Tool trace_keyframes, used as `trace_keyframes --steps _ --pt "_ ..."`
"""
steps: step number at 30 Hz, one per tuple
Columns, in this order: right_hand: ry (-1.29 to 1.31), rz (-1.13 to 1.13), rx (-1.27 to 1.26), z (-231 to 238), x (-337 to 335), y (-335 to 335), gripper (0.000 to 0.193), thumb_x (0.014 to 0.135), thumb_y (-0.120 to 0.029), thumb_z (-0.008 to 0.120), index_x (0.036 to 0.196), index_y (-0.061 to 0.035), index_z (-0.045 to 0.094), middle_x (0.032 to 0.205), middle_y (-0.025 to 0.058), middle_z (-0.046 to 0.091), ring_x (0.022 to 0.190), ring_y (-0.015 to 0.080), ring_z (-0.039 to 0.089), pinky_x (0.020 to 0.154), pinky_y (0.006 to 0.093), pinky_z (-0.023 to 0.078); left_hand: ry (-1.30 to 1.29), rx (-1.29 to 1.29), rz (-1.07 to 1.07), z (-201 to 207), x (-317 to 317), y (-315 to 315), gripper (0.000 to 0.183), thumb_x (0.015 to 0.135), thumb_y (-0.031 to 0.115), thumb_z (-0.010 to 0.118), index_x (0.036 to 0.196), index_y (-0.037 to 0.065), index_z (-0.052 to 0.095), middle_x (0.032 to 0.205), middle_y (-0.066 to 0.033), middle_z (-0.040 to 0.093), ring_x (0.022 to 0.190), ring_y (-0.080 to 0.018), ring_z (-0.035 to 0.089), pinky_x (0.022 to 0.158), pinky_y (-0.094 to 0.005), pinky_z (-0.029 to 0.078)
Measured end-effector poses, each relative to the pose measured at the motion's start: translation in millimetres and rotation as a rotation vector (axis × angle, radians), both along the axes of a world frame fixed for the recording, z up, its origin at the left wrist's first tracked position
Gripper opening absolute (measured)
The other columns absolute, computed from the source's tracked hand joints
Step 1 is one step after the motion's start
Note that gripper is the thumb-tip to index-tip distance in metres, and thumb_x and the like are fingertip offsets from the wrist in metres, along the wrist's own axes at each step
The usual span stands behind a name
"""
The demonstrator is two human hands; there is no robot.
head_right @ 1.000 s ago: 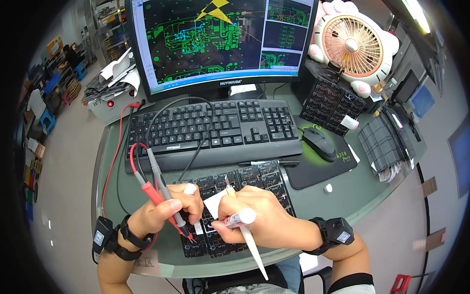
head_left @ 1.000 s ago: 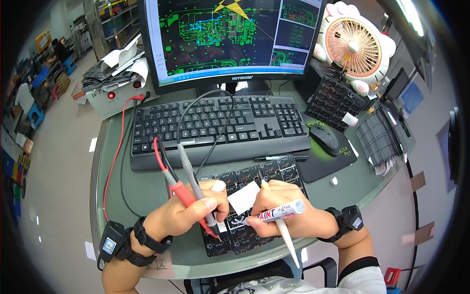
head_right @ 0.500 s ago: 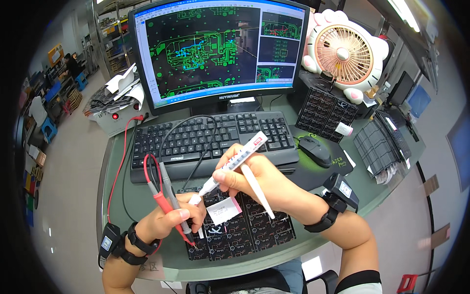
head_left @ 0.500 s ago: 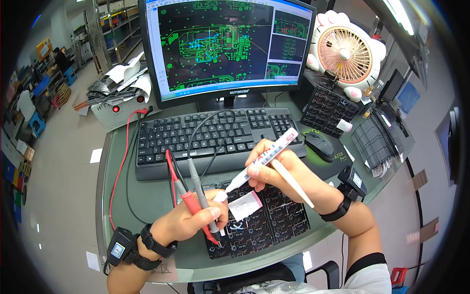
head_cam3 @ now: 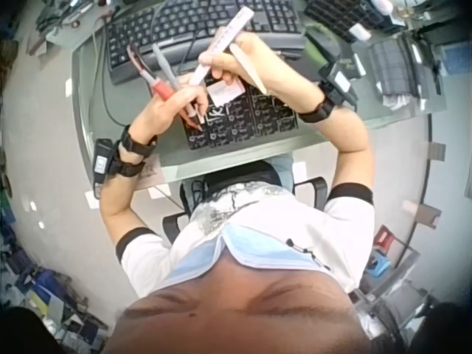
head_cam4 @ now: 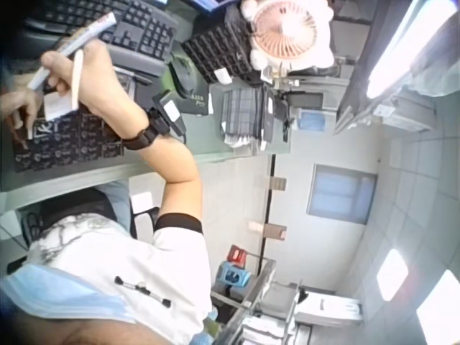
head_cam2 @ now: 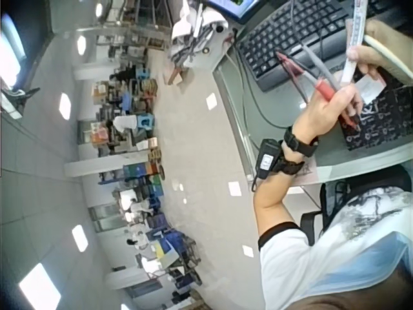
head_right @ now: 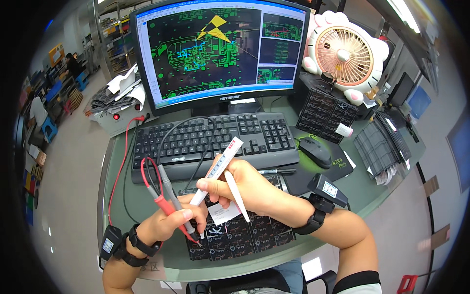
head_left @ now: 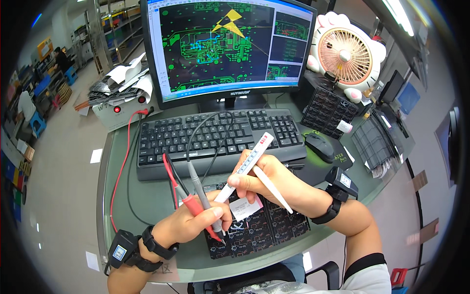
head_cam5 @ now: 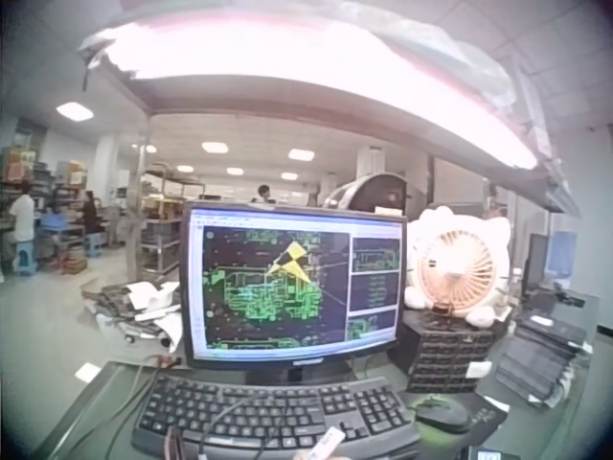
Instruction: Inspecting a circuit board using multimeter probes and marking points with a pen.
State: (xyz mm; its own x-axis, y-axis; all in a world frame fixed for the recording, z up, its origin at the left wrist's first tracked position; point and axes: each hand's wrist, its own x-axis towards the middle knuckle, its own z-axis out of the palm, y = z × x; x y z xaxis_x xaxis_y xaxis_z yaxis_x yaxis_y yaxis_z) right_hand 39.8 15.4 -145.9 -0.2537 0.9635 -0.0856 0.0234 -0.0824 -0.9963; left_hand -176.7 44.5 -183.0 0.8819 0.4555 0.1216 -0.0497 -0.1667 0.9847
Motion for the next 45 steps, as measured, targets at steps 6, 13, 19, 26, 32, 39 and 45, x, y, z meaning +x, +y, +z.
trace_keyframes --steps 6,13,19,26,32,39,45 --pt "-0.235 -0.411 0.403 18 56 -10 0.025 0.093 -0.028 0.063 0.087 -0.0053 0.056 0.064 -0.0004 0.058 0.053 0.0077 0.055 0.046 0.0235 0.042 -0.051 0.07 0.101 -4 2 1 0.047 0.093 0.034 0.031 0.071 0.001 0.057 0.079 -0.01 0.055 0.081 -0.0222 0.052 0.08 -0.0355 0.042" --pt "-1.379 -0.226 0.365 6 110 -29 0.031 0.088 -0.038 0.06 0.089 -0.0072 0.062 0.061 0.0111 0.063 0.059 0.0339 0.064 0.058 0.0437 0.05 -0.008 0.129 0.122 -5 6 1 0.044 0.092 0.033 0.031 0.065 0.003 0.046 0.076 -0.0099 0.052 0.077 -0.0214 0.05 0.074 -0.034 0.042" --pt "-1.331 -0.468 0.681 5 99 -38 0.028 0.09 -0.033 0.062 0.095 -0.0057 0.063 0.066 0.012 0.063 0.062 0.0292 0.064 0.053 0.0399 0.047 0.018 0.127 0.103 -3 7 0 0.043 0.091 0.033 0.031 0.064 0.002 0.046 0.075 -0.0101 0.05 0.076 -0.0219 0.05 0.073 -0.0348 0.041" --pt "-0.355 0.168 0.631 -11 36 -64 0.016 0.084 -0.01 0.066 0.099 -0.0038 0.066 0.083 0.0098 0.063 0.076 0.0252 0.064 0.065 0.0346 0.052 0.031 0.141 0.084 -3 4 -1 0.041 0.09 0.031 0.032 0.066 0.002 0.048 0.076 -0.011 0.049 0.076 -0.0235 0.05 0.073 -0.036 0.041" --pt "-0.495 0.134 0.696 -30 23 -73 0.021 0.077 -0.005 0.074 0.096 -0.0044 0.065 0.088 0.0086 0.064 0.074 0.022 0.065 0.058 0.0306 0.053 -0.107 0.108 0.056 -10 7 3 0.032 0.091 0.024 0.039 0.072 0.001 0.05 0.074 -0.0093 0.047 0.069 -0.0227 0.046 0.065 -0.0357 0.039" --pt "-0.573 0.201 0.756 -19 19 -65 0.022 0.075 -0.007 0.076 0.094 -0.0045 0.065 0.078 0.0076 0.064 0.066 0.0216 0.065 0.056 0.0303 0.052 -0.099 0.163 0.035 -13 6 6 0.032 0.092 0.023 0.039 0.073 0.001 0.052 0.074 -0.0103 0.045 0.067 -0.0242 0.044 0.065 -0.0366 0.038" --pt "-0.544 0.087 0.716 -30 11 -70 0.023 0.075 -0.007 0.077 0.086 -0.0025 0.058 0.079 0.009 0.064 0.067 0.0232 0.066 0.057 0.0299 0.053 -0.055 0.172 0.054 -4 5 1 0.038 0.093 0.027 0.035 0.07 0.001 0.05 0.074 -0.011 0.047 0.069 -0.0247 0.046 0.066 -0.0369 0.039"
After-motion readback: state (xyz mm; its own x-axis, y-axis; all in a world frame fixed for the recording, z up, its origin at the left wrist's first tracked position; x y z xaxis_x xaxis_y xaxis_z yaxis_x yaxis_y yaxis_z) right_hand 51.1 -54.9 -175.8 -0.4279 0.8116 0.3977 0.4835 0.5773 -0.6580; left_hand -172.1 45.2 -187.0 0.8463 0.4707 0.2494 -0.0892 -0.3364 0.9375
